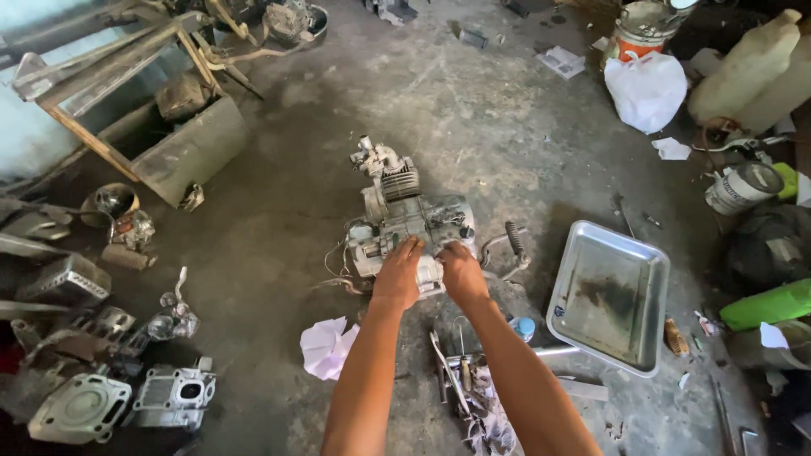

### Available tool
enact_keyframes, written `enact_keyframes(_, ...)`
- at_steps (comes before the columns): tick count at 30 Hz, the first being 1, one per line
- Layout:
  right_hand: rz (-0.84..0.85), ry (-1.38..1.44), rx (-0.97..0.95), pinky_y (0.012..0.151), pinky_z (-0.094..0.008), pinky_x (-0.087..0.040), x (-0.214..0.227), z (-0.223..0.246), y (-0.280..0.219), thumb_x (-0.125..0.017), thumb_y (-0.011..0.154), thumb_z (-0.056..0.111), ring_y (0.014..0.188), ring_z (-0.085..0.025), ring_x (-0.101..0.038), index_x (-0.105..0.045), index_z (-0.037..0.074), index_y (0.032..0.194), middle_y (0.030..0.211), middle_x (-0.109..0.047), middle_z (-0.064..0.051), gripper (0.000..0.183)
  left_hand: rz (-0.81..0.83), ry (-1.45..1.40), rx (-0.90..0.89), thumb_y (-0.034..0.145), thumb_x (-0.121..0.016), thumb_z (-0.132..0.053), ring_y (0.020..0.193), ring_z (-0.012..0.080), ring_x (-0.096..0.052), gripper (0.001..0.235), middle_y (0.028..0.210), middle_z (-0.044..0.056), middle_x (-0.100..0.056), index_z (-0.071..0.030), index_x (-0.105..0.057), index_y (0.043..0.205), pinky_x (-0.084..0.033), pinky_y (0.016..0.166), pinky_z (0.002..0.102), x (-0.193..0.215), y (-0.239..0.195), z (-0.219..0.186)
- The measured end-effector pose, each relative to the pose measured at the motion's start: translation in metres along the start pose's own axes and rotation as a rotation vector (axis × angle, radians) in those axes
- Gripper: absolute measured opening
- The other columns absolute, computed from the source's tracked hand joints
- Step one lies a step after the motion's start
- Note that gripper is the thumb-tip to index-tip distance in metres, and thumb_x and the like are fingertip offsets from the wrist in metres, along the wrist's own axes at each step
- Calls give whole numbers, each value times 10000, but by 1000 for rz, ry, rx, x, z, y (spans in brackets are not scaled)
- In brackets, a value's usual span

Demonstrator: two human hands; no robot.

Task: The person uses a wrench to tighten bolts on a small engine placed on the floor. They then use a cloth to wipe the engine's surface and handle a metal rod attached to the engine.

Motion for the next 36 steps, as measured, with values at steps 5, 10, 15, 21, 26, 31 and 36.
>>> enact_keyframes(5,-156,194,-368,790,-458,-596,7,-20,-11,-694,853,69,898,-366,-736,-713,94,1033,953,-696,-108,182,30,6,4,893,-663,-6,1550,265,-234,831,1687,66,-222,-165,-272,1609,-228,1278,522,6,-13,-6)
enact_keyframes(10,-307,227,-468,794,-465,-583,23,-22,-17,-643,848,30,911,-402,-725,-729,98,1017,962,-676,-133,202,-10,153,-9,929,-752,-228,1542,262,-217,865,1671,74,-201,-161,-229,1615,-204,1259,553,-4,-3,-7)
enact_keyframes(15,-267,-72,-267,911,-441,-563,-21,-18,-25,-589,881,87,1049,-387,-669,-695,51,1219,1194,-561,-179,356,-51,169,-77,724,-913,-393,1501,300,-256,1217,1617,122,-240,-118,-138,1622,-177,1257,546,-12,11,7)
enact_keyframes(21,-348,-2,-492,730,-355,-585,-29,-4,-25,-695,845,169,855,-324,-689,-804,95,992,948,-599,-118,197,-53,117,-148,747,-885,-398,1497,284,-278,1229,1620,130,-281,-151,-95,1656,-203,1217,546,-3,7,16)
enact_keyframes(26,-367,172,-587,682,-350,-623,-12,11,-23,-707,846,133,789,-308,-735,-809,45,1033,974,-659,-131,230,-18,148,-178,781,-884,-382,1504,259,-279,1230,1623,107,-295,-161,-54,1662,-172,1225,559,10,3,18)
enact_keyframes(31,-335,220,-564,638,-302,-631,-8,0,-22,-762,811,157,770,-301,-742,-816,61,1013,938,-666,-125,230,0,157,-225,776,-891,-303,1503,257,-290,1224,1630,100,-305,-166,-57,1662,-113,1246,573,6,11,29)
enact_keyframes(36,-275,188,-468,656,-384,-629,1,10,-18,-713,807,163,785,-372,-732,-830,73,972,925,-685,-161,221,-13,247,-271,806,-853,-272,1485,229,-329,1158,1601,72,-344,-160,-70,1651,-170,1250,558,-3,20,40)
Point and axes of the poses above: each hand's wrist, its own y-axis towards the middle knuckle, its own x-axis out of the back of the hand, z = x × y, the point moved 5 cm from there along y, towards the middle knuckle
